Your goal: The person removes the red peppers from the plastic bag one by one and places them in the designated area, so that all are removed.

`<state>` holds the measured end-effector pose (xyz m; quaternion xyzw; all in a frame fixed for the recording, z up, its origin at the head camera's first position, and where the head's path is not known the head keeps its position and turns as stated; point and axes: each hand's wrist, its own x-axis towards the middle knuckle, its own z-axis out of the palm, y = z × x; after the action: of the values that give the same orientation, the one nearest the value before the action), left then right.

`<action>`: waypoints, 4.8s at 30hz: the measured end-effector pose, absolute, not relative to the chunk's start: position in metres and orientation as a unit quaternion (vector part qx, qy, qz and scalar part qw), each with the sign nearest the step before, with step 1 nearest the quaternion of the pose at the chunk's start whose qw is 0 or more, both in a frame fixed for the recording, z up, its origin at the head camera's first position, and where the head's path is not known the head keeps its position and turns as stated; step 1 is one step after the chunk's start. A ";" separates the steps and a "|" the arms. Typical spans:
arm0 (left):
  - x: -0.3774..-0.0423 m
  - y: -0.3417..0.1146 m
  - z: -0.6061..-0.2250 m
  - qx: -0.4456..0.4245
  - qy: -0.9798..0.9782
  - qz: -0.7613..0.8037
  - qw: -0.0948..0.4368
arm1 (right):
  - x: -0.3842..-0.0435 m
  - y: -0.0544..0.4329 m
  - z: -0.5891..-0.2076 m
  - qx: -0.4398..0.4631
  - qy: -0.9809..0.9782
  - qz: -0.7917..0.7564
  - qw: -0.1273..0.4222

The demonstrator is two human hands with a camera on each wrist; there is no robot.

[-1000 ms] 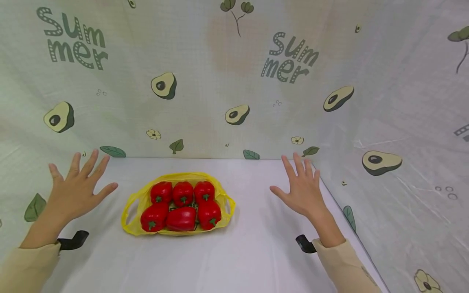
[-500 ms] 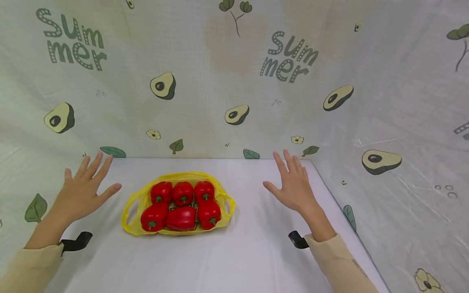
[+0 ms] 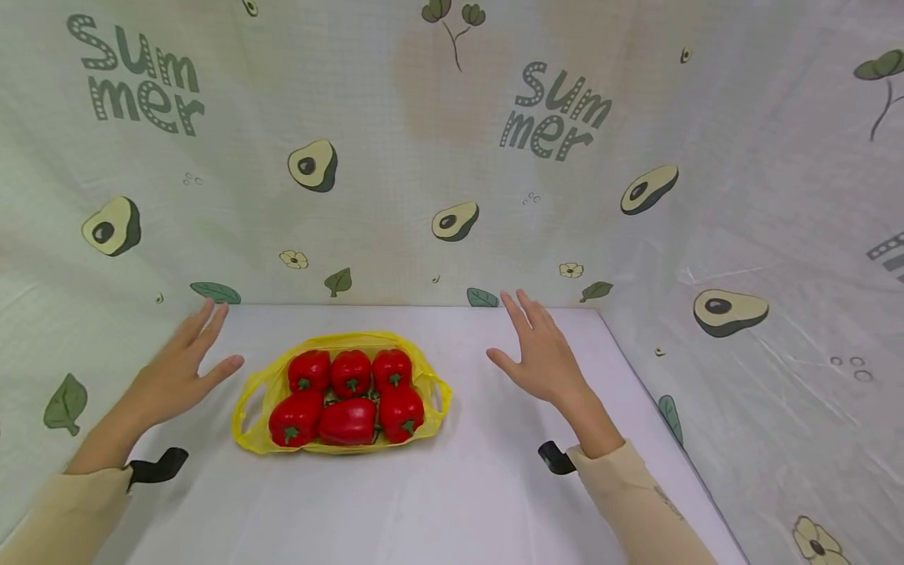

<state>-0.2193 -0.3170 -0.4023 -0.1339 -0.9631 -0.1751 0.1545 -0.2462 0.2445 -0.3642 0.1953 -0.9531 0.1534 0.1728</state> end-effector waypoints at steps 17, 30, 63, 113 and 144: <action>-0.223 -0.310 -0.412 -0.153 -0.941 -0.271 0.136 | -0.253 0.220 -0.368 0.215 -0.953 0.164 0.139; -0.229 -0.311 -0.427 -0.196 -0.917 -0.325 0.125 | -0.254 0.204 -0.371 0.252 -0.941 0.179 0.138; -0.223 -0.303 -0.442 -0.236 -0.922 -0.273 0.144 | -0.251 0.170 -0.386 0.302 -0.933 0.165 0.108; -0.234 -0.299 -0.471 -0.222 -0.926 -0.298 0.064 | -0.240 0.137 -0.412 0.375 -0.908 0.182 0.039; -0.236 -0.300 -0.481 -0.263 -0.915 -0.286 0.107 | -0.244 0.124 -0.422 0.403 -0.884 0.230 -0.056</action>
<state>-0.2357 -0.3001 -0.4811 -0.2629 -0.9153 -0.2857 0.1071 -0.2444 0.1244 -0.4222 0.4028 -0.8841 0.2300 -0.0560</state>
